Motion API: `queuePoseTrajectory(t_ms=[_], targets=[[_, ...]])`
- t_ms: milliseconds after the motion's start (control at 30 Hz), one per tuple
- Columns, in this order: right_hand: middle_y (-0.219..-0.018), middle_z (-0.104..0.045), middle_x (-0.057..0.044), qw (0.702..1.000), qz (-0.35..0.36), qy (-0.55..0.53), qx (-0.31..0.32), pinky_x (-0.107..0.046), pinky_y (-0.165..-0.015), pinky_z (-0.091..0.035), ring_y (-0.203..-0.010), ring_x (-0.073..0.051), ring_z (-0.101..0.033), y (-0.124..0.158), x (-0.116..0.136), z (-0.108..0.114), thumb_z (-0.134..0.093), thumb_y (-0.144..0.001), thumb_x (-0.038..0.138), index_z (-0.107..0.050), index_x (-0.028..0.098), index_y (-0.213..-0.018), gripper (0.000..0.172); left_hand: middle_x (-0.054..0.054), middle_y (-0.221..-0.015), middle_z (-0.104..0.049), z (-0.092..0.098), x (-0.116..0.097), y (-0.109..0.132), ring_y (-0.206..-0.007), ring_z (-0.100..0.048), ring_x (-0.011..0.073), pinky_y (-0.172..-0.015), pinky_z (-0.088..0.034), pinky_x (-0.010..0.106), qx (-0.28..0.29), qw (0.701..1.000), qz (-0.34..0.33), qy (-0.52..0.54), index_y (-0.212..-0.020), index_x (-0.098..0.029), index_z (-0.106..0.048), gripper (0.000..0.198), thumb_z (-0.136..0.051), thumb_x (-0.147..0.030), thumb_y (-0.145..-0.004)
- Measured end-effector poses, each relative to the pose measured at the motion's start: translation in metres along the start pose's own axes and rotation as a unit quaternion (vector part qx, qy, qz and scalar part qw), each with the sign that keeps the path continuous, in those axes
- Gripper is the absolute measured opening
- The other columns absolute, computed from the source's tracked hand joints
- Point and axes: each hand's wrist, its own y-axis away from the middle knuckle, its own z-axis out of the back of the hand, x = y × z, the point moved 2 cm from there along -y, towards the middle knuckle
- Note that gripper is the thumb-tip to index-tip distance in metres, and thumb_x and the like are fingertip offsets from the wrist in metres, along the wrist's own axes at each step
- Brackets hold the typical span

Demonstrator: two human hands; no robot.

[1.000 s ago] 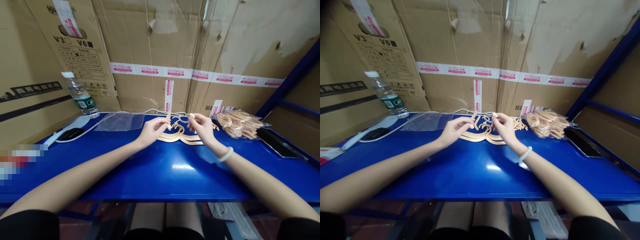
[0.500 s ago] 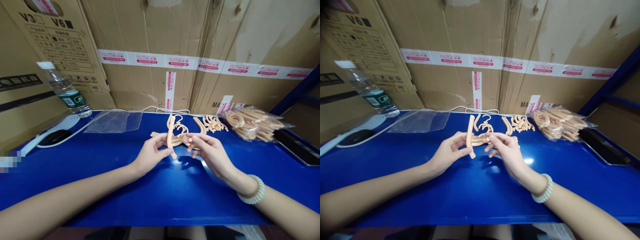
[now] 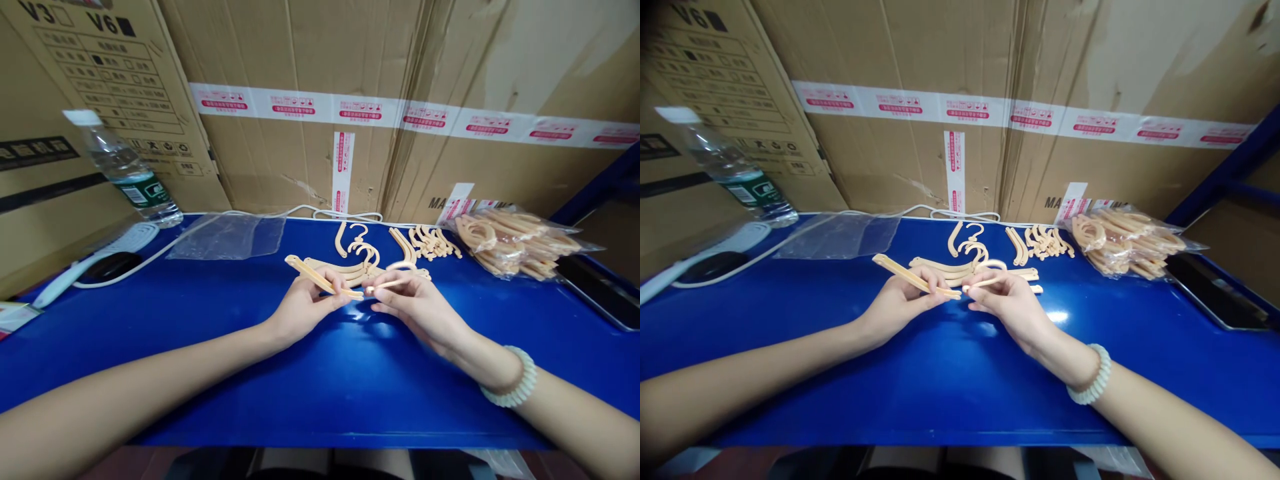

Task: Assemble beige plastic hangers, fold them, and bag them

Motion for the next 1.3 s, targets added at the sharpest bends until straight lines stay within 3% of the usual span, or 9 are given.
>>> queuePoseTrajectory(t_ms=[200,467,767,967,1100,1200,1300], targets=[[-0.097,-0.076,-0.006,0.997,-0.043,-0.013,0.068,-0.029,-0.082,-0.063,-0.090,-0.017,-0.073,-0.002,-0.004,-0.003,-0.089,-0.074,0.036,-0.077,0.018,-0.091,0.027,0.003,-0.087,-0.070,-0.003,-0.001,0.002,-0.089,-0.071,0.0203,-0.081,-0.058,0.035,0.033,0.998,0.010,0.055,-0.074,-0.020,-0.053,0.021,-0.072,-0.025,-0.083],[-0.089,-0.076,-0.004,0.996,-0.065,-0.022,0.062,-0.028,-0.079,-0.063,-0.080,-0.017,-0.076,-0.001,-0.004,-0.005,-0.094,-0.067,0.036,-0.073,0.016,-0.088,0.037,0.003,-0.084,-0.067,-0.005,-0.012,0.007,-0.082,-0.069,0.0157,-0.073,-0.056,0.027,0.055,0.995,-0.045,0.065,-0.071,-0.016,-0.055,0.019,-0.068,-0.014,-0.085],[-0.072,-0.072,-0.001,0.998,0.010,0.048,0.039,-0.028,-0.070,-0.062,-0.065,-0.014,-0.072,0.002,-0.005,-0.008,-0.091,-0.068,0.042,-0.066,0.017,-0.081,0.038,0.001,-0.083,-0.063,-0.011,-0.014,0.009,-0.079,-0.068,0.0142,-0.073,-0.055,0.026,0.052,0.996,-0.042,0.063,-0.071,-0.017,-0.054,0.020,-0.068,-0.012,-0.083],[-0.068,-0.070,-0.001,0.995,0.044,0.092,0.021,-0.031,-0.065,-0.060,-0.061,-0.016,-0.070,0.002,-0.003,-0.009,-0.085,-0.071,0.036,-0.063,0.018,-0.080,0.030,0.002,-0.085,-0.063,-0.014,-0.009,0.009,-0.082,-0.067,0.0164,-0.075,-0.055,0.029,0.035,0.996,-0.002,0.081,-0.072,-0.017,-0.054,0.019,-0.072,-0.018,-0.080],[-0.064,-0.068,0.001,0.994,0.054,0.096,0.008,-0.029,-0.061,-0.058,-0.057,-0.015,-0.067,0.002,-0.003,-0.010,-0.083,-0.071,0.032,-0.062,0.019,-0.079,0.026,0.001,-0.078,-0.063,-0.016,-0.012,0.009,-0.075,-0.065,0.0155,-0.067,-0.053,0.026,0.016,0.998,-0.007,0.059,-0.070,-0.017,-0.055,0.022,-0.075,-0.021,-0.079],[-0.066,-0.069,0.000,0.993,0.061,0.101,0.013,-0.030,-0.063,-0.058,-0.059,-0.015,-0.067,0.002,-0.003,-0.011,-0.082,-0.072,0.033,-0.063,0.019,-0.081,0.026,0.000,-0.074,-0.061,-0.016,-0.013,0.008,-0.071,-0.063,0.0130,-0.065,-0.051,0.024,0.000,0.999,-0.004,0.053,-0.070,-0.016,-0.057,0.021,-0.076,-0.021,-0.077],[-0.075,-0.070,-0.002,0.987,0.097,0.131,0.015,-0.031,-0.066,-0.057,-0.067,-0.016,-0.067,0.003,0.000,-0.013,-0.080,-0.075,0.035,-0.065,0.019,-0.080,0.022,-0.001,-0.077,-0.061,-0.014,-0.010,0.005,-0.075,-0.064,0.0124,-0.071,-0.054,0.024,-0.028,0.995,0.011,0.092,-0.074,-0.016,-0.057,0.021,-0.078,-0.019,-0.074]])
